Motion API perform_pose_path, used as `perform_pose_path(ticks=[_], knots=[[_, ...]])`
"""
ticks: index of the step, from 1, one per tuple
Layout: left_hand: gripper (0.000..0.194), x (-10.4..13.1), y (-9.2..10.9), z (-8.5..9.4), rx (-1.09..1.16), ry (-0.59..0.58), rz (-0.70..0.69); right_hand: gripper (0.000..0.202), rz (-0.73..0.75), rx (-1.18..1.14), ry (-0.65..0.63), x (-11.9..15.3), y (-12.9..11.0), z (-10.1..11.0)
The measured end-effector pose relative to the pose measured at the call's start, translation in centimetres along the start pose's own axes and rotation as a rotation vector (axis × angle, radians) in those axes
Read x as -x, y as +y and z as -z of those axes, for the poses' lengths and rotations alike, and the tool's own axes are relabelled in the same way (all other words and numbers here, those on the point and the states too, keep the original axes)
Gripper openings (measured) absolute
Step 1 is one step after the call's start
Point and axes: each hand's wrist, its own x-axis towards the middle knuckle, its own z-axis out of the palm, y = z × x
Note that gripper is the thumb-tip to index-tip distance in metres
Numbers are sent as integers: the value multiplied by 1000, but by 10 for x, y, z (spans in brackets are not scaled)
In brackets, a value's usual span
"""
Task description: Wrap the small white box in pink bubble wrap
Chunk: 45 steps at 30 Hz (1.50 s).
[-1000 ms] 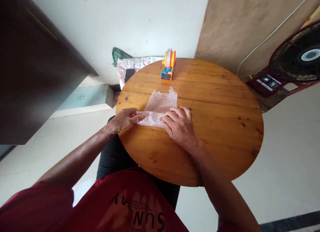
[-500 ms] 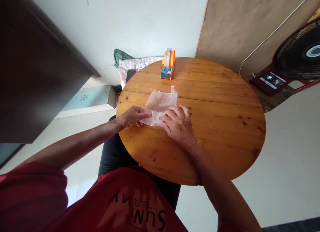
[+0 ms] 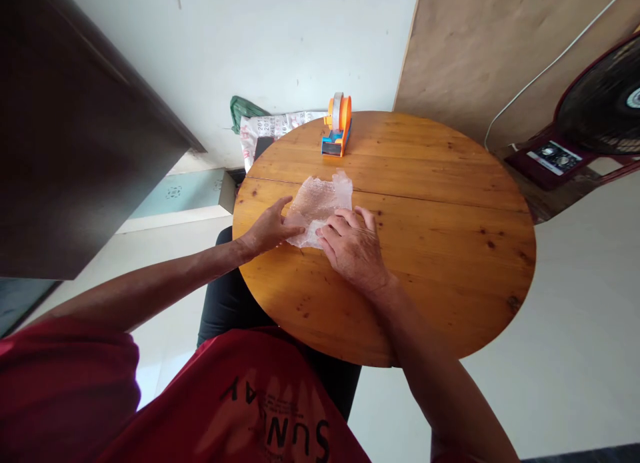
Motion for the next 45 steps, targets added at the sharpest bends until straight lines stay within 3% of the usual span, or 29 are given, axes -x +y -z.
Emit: perform_pose_path(ticks=[2,5,12,14,19,26,29,37,45], knots=[[92,2,-1,0,1,24,26,19,4,1,1,0,0,1],[83,4,1,1,57,22,95,19,2,1,2,0,0,1],[16,0,8,3,217,-118,270,19,1,-2,4,0,1,-1],[10,-2,11,4,195,-133,291,19,1,-6,11,1,1,-1],[8,-1,25,5,164,-122,314,20,13,2,16,2,1,-2],[12,-5,46,3,262,-228,311,22,-13,-16,-30,1,0,-1],[14,-6,45,6,288,-268,288,22,-17,-23,-36,1,0,-2],[15,-1,37,7,335,-221,223,21,-1,5,-34,1,-1,-2],[20,0,44,6,367,-233,164,28,-3,92,-85,0,-5,0]])
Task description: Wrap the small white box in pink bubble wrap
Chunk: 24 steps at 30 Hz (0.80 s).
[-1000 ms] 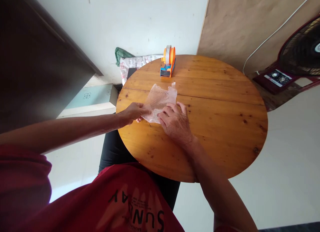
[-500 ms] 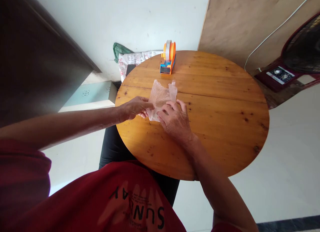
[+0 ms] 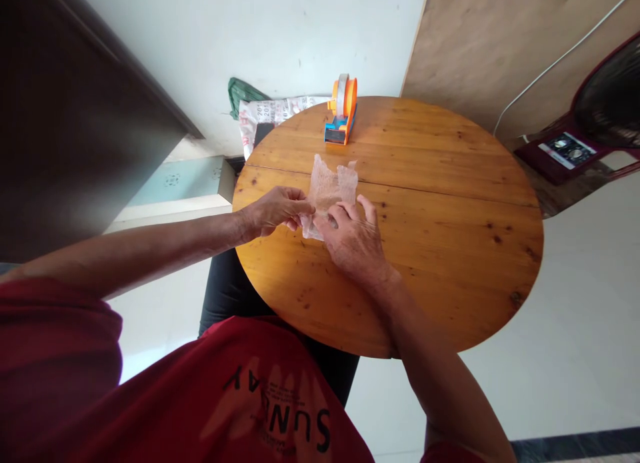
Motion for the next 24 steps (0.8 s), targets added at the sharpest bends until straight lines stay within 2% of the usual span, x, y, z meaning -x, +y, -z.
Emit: perform_pose_path(ticks=[8,13,19,22,24], knots=[[25,5,7,-2,-52,-49,-86,33,-14,-25,-32,-1,-1,-2],[22,3,9,-4,-44,-83,-84,22,-62,-120,-19,-1,-1,2],[18,9,14,-5,-126,-118,-118,53,-146,-228,19,1,3,4],[15,9,10,-1,-204,-157,-148,56,-146,-251,-5,1,4,6],[18,9,5,1,-271,-167,-218,56,-153,-259,-17,0,4,8]])
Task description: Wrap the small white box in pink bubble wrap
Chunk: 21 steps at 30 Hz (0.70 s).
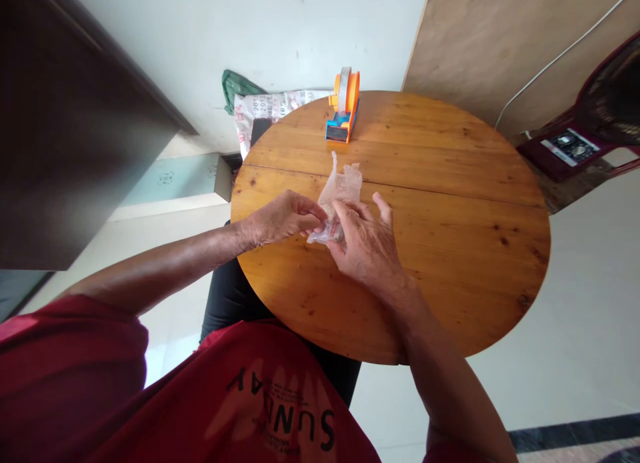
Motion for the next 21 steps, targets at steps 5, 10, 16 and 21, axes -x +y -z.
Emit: perform_pose_path(ticks=[5,10,16,21], knots=[[23,6,-18,-9,-162,6,-251,56,-8,-16,3,0,2,1],[24,9,-32,-21,-490,165,-471,48,-24,-37,7,-1,6,1],[25,-1,-58,-26,-665,382,-816,50,-73,-39,-43,2,14,6],[20,-11,-74,-33,-560,481,-1022,45,-166,26,-133,6,26,17]])
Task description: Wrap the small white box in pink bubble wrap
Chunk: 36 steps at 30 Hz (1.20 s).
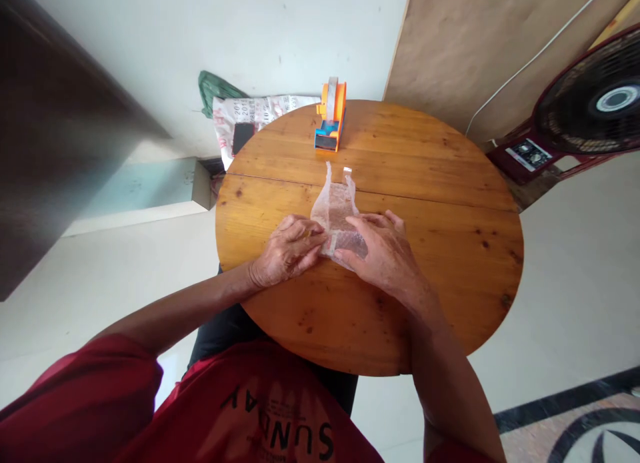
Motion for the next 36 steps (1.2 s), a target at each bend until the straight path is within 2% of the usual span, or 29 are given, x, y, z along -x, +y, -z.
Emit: perform_pose_path(ticks=[3,8,13,15,19,22,27,32,36], knots=[[21,1,-1,-5,5,63,-16,37,-47,-54,-7,2,7,7],[25,0,-1,-6,12,47,-37,21,-108,-196,-72,0,8,11],[25,0,-4,-6,41,25,-47,30,-148,-193,-142,-5,6,3],[25,0,-4,-6,46,11,-43,30,-189,-185,-110,-5,5,-3],[27,0,-2,-5,27,-55,-9,19,-255,-185,66,1,-2,-17],[28,-1,-1,-5,10,-84,6,19,-351,-153,120,11,-9,-23],[29,-1,-2,-5,-18,-91,-22,26,-573,-135,132,23,-23,-22],[30,-2,-2,-3,-38,-141,-15,31,-676,-180,33,15,-41,-17],[31,-5,0,1,-57,-210,-10,30,-710,-186,73,5,-41,-25]])
